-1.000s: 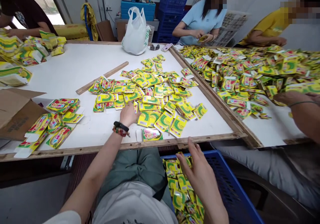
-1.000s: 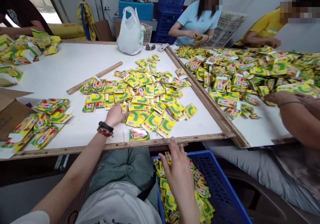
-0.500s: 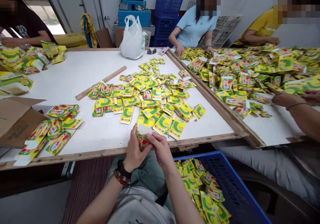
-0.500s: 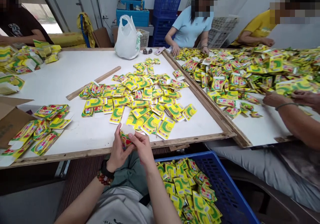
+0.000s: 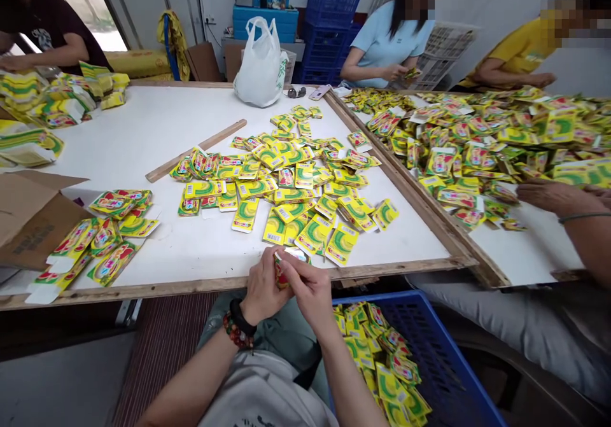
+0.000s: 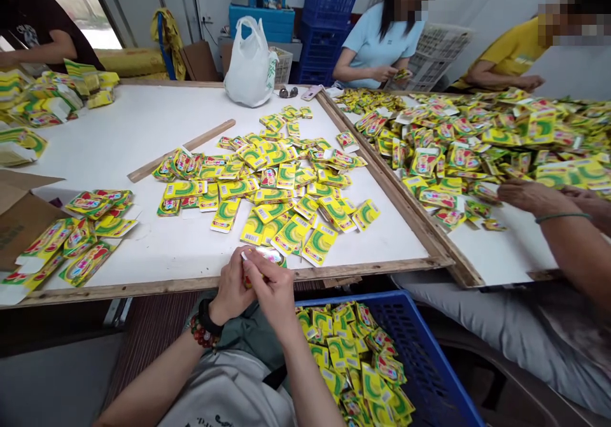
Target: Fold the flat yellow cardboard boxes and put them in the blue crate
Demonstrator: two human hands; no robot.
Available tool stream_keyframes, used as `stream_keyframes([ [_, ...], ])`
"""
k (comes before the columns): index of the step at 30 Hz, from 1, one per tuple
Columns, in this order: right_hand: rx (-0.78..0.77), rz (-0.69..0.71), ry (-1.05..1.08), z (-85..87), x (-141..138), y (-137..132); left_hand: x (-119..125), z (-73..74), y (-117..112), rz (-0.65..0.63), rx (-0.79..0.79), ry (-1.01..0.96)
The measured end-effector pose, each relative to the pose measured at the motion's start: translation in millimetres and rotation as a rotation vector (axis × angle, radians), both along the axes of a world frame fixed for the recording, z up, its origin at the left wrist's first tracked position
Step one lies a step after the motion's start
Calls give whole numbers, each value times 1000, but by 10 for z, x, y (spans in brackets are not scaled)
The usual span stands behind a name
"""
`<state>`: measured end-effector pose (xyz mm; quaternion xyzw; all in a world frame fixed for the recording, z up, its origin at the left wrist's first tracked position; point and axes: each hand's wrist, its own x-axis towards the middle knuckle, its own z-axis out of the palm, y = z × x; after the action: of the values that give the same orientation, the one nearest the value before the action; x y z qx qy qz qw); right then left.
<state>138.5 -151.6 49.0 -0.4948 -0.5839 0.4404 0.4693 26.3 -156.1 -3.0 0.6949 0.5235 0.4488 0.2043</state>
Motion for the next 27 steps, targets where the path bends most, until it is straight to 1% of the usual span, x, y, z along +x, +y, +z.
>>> stream_keyframes([
  [2, -44, -72, -8, -1, -4, 2, -10, -10, -2, -15, -29, 43],
  [3, -67, -77, -6, 1, -7, 7, -13, -20, 1, -10, -30, 50],
  [5, -66, -33, -10, 5, -17, 19, -13, -44, 6, -3, -25, 35],
  [8, 39, 72, -66, -2, -45, 18, 9, -54, 1, -2, -52, -38],
  [10, 148, 94, -120, -16, -50, -4, 7, -8, 0, -18, -71, -82],
  [11, 199, 81, -145, -23, -35, -25, -14, 37, 12, -63, -78, -84],
  [12, 239, 60, -166, -30, -2, -55, -55, 95, 38, -136, -83, -61],
  [14, 272, 7, -199, -40, 137, -145, -203, 237, 147, -302, -105, 45],
  [15, 268, -38, -212, -46, 244, -204, -305, 310, 232, -337, -127, 115],
  [16, 255, -100, -224, -55, 372, -271, -417, 375, 333, -314, -153, 186],
  [18, 190, -274, -236, -79, 656, -406, -636, 465, 559, -98, -227, 329],
  [19, 139, -372, -234, -93, 789, -465, -722, 483, 669, -8, -288, 426],
  [20, 83, -465, -228, -106, 900, -514, -784, 483, 767, 47, -346, 531],
  [22, 15, -604, -212, -124, 1023, -565, -828, 442, 915, 75, -416, 727],
  [23, 36, -656, -209, -129, 1027, -562, -816, 411, 962, 70, -421, 798],
  [24, 102, -694, -218, -135, 995, -537, -793, 381, 993, 67, -410, 846],
  [26, 313, -720, -283, -157, 857, -418, -748, 340, 1018, 73, -374, 886],
  [27, 419, -708, -336, -175, 774, -332, -741, 335, 1017, 84, -352, 884],
])
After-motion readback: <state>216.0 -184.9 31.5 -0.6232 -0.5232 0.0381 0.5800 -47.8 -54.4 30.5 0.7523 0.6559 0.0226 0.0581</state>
